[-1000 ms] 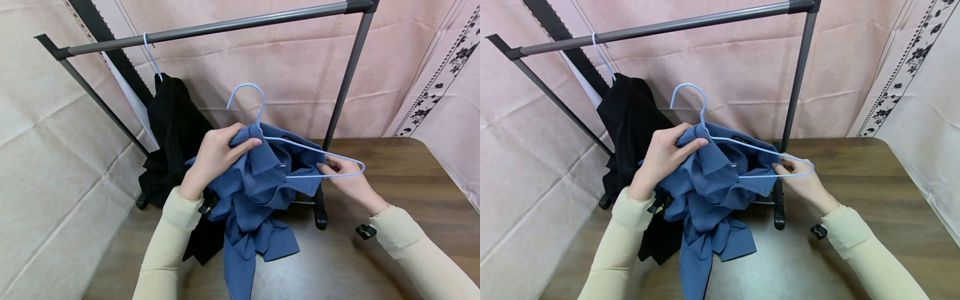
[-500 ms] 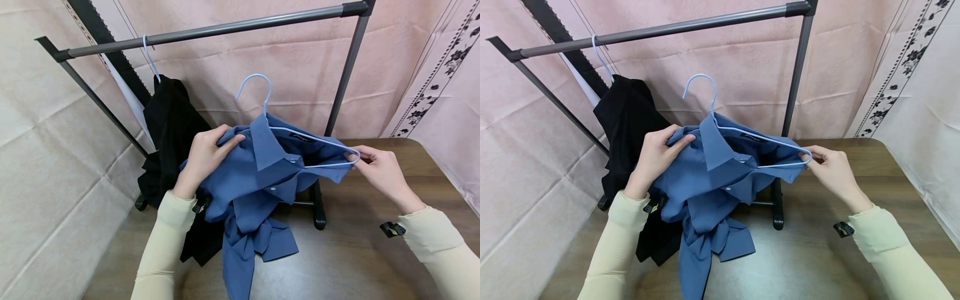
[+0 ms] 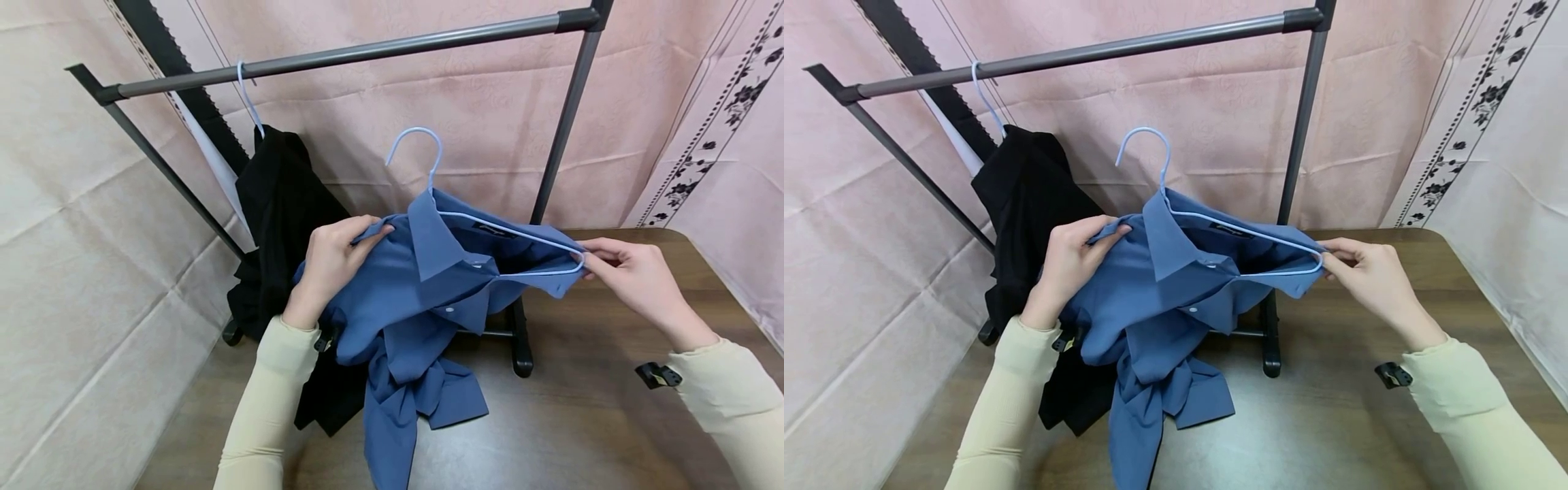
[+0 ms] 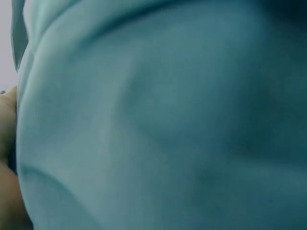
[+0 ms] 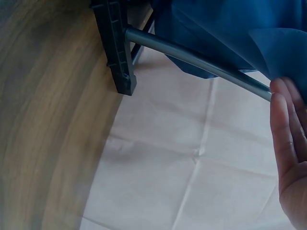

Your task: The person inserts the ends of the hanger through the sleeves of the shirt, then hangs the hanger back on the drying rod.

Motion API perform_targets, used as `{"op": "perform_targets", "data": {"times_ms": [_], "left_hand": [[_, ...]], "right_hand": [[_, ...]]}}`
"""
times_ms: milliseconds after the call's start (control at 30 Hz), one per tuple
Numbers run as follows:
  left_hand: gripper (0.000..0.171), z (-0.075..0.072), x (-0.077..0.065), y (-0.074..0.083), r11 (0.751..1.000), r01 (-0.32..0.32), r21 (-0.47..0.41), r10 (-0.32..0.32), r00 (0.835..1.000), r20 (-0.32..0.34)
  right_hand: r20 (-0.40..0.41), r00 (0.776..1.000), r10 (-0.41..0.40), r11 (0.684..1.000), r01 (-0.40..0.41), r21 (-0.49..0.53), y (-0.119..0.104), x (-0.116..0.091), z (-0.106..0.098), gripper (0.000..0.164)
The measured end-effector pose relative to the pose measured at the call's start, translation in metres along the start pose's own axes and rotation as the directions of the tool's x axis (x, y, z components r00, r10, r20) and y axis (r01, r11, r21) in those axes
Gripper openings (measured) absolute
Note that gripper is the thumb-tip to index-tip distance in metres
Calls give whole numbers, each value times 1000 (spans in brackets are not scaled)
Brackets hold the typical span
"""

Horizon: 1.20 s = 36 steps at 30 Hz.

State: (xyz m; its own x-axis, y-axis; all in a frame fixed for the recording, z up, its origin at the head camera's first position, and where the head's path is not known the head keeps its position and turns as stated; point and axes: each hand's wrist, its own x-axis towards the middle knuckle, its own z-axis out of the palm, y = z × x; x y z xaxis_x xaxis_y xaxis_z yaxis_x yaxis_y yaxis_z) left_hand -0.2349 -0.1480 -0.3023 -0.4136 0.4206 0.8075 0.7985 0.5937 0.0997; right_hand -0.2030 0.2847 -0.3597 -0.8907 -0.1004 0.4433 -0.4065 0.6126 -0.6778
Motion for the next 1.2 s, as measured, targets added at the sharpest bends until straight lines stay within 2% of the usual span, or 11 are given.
{"op": "perform_targets", "data": {"times_ms": [200,300,400,500,667,833,1033,1200], "left_hand": [[13,4,-2,-4,998,-24,52,24,1000,-14],[13,6,-3,-5,993,-46,106,48,999,-12],[13,7,-5,-4,983,-65,170,65,998,3],[14,7,-6,-3,973,-66,223,65,998,13],[11,8,-7,1,954,-54,296,69,997,-43],[10,9,-5,8,909,-47,415,113,984,-137],[13,8,-4,17,867,-21,498,144,967,-210],[22,9,-2,25,837,-25,547,176,958,-226]], "right_hand": [[-23,1000,9,999,-10,-42,-4,-1,-5,16],[-50,999,-3,998,0,-60,-5,-1,-8,14],[-97,994,-48,995,40,-91,-7,-2,-11,11],[-153,979,-131,985,111,-134,-10,-3,-13,11],[-228,927,-299,942,248,-227,-19,-6,-14,10],[-272,864,-424,892,346,-291,-31,-9,-9,12],[-275,804,-527,830,418,-370,-47,-9,-6,37],[-239,756,-609,770,491,-408,-60,-11,0,39]]}}
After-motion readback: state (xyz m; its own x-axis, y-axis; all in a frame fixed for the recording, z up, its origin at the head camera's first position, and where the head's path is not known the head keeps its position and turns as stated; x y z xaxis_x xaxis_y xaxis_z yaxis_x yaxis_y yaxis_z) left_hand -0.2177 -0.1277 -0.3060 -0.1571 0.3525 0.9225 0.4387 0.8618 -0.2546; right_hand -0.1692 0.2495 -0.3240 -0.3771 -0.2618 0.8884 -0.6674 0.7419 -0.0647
